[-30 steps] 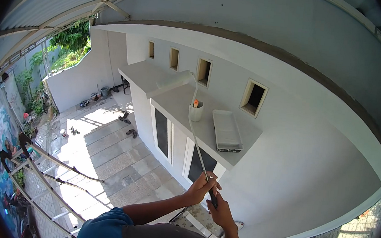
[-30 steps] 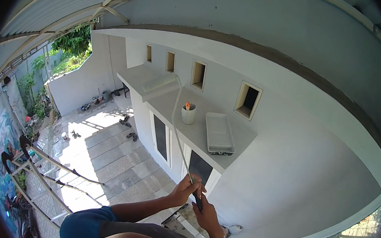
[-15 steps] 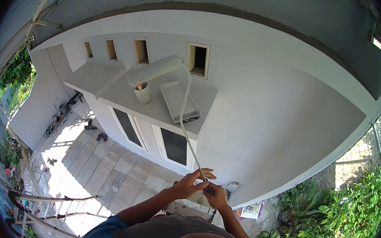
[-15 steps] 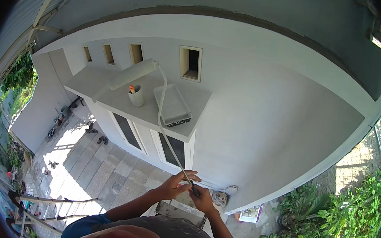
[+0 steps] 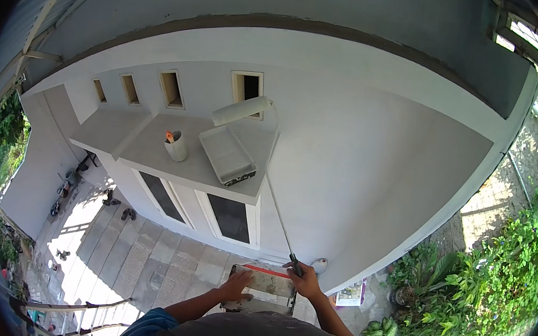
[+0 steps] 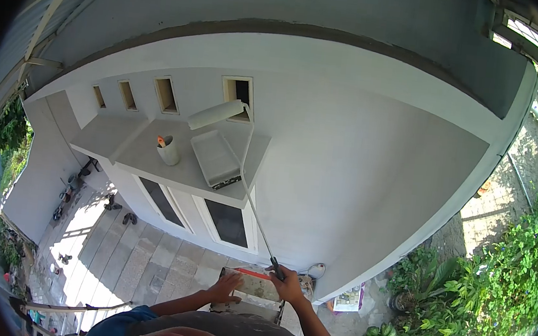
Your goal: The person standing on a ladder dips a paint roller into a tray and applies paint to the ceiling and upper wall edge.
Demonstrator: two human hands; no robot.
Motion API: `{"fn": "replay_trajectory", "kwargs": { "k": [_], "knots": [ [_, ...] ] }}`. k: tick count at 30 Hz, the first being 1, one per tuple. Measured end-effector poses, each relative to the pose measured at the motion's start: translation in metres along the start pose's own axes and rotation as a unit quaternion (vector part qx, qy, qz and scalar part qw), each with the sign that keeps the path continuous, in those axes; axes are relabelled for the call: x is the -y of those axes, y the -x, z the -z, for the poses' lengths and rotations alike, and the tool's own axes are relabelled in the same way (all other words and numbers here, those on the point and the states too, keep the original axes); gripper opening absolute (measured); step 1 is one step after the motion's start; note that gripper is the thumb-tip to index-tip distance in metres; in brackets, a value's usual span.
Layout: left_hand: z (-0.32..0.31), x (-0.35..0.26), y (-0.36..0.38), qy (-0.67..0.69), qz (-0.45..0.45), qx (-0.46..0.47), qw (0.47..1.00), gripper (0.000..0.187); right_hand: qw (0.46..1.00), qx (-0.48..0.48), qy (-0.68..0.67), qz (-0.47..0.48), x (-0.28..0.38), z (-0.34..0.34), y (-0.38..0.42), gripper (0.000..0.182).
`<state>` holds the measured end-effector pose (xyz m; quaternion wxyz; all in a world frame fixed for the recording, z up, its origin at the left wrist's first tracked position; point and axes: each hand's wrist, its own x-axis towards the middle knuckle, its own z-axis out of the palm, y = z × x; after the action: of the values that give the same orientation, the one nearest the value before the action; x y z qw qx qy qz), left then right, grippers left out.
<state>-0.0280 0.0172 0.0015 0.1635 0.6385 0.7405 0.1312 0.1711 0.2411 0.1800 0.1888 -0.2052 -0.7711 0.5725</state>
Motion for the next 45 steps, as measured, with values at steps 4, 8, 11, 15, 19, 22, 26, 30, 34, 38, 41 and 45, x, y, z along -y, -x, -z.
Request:
{"fn": "replay_trajectory", "kwargs": {
  "k": [4, 8, 11, 15, 19, 22, 26, 30, 34, 38, 41, 45],
  "knots": [
    [-0.002, -0.006, -0.005, 0.014, 0.058, -0.022, 0.998, 0.082, 1.0, -0.003, -0.002, -0.003, -0.007, -0.002, 0.003, 0.02],
    [0.003, -0.003, -0.007, -0.049, 0.122, -0.103, 0.986, 0.073, 1.0, -0.003, 0.005, -0.003, -0.02, -0.007, 0.003, 0.021],
    [-0.003, 0.013, -0.005, 0.017, 0.145, -0.128, 0.981, 0.059, 1.0, 0.014, 0.017, -0.013, -0.012, -0.004, 0.005, 0.017],
    [-0.013, 0.015, -0.007, 0.086, 0.139, -0.202, 0.966, 0.046, 0.999, 0.029, 0.009, -0.023, -0.017, 0.003, 0.003, 0.017],
    [-0.01, 0.009, -0.005, 0.09, 0.144, -0.215, 0.962, 0.044, 0.998, 0.041, 0.032, -0.02, -0.026, 0.01, 0.003, 0.018],
    [-0.009, 0.008, -0.006, 0.093, 0.151, -0.211, 0.961, 0.049, 0.998, 0.05, 0.038, -0.028, -0.037, 0.011, 0.0, 0.02],
    [-0.01, 0.011, -0.007, 0.09, 0.15, -0.215, 0.961, 0.051, 0.997, 0.051, 0.033, -0.04, -0.035, 0.013, -0.002, 0.021],
    [-0.006, 0.009, -0.006, 0.084, 0.148, -0.214, 0.962, 0.051, 0.997, 0.066, 0.032, -0.038, -0.039, 0.012, -0.011, 0.022],
    [-0.006, 0.009, -0.004, 0.092, 0.139, -0.214, 0.962, 0.044, 0.998, 0.062, -0.005, -0.018, -0.035, 0.011, -0.023, 0.02],
    [-0.015, 0.013, -0.007, 0.125, 0.134, -0.222, 0.958, 0.041, 0.993, 0.078, -0.012, -0.082, 0.0, 0.011, -0.039, 0.023],
    [-0.009, 0.01, -0.006, 0.134, 0.127, -0.226, 0.956, 0.038, 0.994, 0.092, -0.024, -0.058, 0.025, 0.008, -0.055, 0.028],
    [-0.018, 0.018, -0.009, 0.147, 0.109, -0.227, 0.956, 0.038, 0.992, 0.092, -0.034, -0.083, 0.079, 0.005, -0.079, 0.028]
  ]
}}
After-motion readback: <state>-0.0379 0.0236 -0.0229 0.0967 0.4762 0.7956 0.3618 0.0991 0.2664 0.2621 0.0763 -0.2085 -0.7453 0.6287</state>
